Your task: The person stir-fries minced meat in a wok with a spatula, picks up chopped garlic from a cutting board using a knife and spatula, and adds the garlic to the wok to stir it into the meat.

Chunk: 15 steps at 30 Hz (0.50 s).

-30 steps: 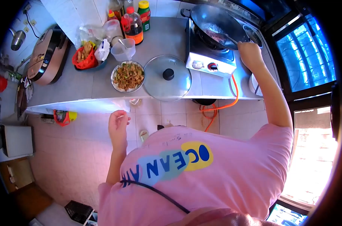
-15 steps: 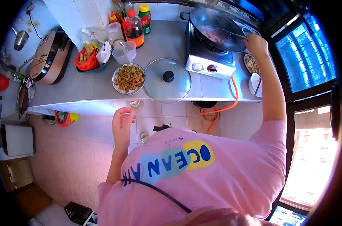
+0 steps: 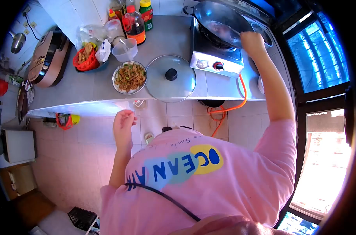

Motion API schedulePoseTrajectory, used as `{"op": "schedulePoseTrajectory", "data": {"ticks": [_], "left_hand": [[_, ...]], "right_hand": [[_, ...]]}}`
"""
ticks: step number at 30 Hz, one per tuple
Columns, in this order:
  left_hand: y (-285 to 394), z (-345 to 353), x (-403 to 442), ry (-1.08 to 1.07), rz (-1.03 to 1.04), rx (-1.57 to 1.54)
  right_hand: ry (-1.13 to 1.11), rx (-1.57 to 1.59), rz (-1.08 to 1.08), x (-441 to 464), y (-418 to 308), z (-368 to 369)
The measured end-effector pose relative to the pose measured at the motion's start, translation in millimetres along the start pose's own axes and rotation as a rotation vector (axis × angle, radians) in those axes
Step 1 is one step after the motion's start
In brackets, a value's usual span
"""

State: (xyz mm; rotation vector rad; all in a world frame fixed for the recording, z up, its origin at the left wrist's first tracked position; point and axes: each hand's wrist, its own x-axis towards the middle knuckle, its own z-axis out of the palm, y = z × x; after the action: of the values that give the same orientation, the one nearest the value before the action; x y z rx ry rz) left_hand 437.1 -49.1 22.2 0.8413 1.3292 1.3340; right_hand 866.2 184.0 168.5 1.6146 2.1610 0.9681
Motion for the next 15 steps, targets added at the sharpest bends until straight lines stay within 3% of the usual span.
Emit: {"op": "schedulePoseTrajectory", "data": {"ticks": [4,9,15], "left_hand": [[18,5,-1,-0.06,0.098,0.017],[-6,-11,1,0.084,0.028,-0.015],[11,7,4,-0.022,0.068,-0.017]], "right_hand": [[0.033,0.16,0.245,-5,29,-2],[0.029,0.218,0.153,-41,20,-31],[0.073,0.232,0.296,5,25,1]]}}
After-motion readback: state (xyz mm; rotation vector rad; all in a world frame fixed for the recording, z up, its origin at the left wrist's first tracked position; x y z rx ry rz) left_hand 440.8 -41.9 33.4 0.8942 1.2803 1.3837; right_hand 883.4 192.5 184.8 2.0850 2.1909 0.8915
